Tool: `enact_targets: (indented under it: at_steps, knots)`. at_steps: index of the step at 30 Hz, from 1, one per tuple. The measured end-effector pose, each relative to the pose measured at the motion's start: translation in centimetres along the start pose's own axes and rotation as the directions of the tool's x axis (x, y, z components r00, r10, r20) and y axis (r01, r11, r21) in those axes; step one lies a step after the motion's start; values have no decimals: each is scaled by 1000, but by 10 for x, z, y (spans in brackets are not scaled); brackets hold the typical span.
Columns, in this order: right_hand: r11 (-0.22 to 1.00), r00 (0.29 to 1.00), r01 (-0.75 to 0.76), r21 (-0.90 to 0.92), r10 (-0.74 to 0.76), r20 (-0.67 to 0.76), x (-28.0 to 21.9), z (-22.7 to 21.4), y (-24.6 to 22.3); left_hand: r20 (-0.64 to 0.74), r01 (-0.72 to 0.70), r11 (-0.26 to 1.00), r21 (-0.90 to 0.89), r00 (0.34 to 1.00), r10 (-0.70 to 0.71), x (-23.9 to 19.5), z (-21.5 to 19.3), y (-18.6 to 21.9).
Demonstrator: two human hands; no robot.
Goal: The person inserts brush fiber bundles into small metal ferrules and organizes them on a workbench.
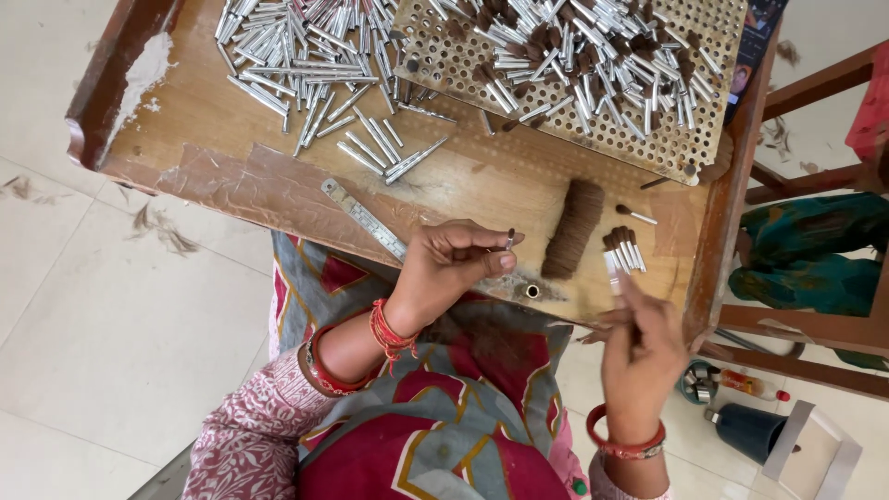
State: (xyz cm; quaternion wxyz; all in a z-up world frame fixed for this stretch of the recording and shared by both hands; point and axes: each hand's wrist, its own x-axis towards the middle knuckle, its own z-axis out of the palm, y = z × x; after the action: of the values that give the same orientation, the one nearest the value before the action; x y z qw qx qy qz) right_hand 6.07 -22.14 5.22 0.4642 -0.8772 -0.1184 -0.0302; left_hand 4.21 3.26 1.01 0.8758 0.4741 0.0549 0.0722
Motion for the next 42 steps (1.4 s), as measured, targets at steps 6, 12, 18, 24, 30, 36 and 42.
enact_targets:
  at_steps: [6,12,18,24,30,36,42]
  knots:
    - [674,930,137,-726,-341,-141,25,-21,38,119,-122,898,423,990,78,-12,14,10]
    - [978,978,204,-51,-205,-26,11,9,-21,150,-81,906,415,989,19,-23,23,6]
    - [914,960,-62,400,-55,274,8,20,-29,158,-164,823,544,983,92,-30,26,11]
    - [936,962,-41,349,-57,267,5,22,-36,174,-182,797,576,980,98,-33,29,14]
    - [949,974,56,312,-120,192,2,24,-43,149,-86,843,531,989,7,-38,33,11]
    - [915,984,-35,402,-39,175,-1,25,-31,193,-137,834,535,981,37,-38,32,9]
    - [868,977,-133,478,32,212,-2,25,-26,220,-188,821,539,972,79,-38,30,10]
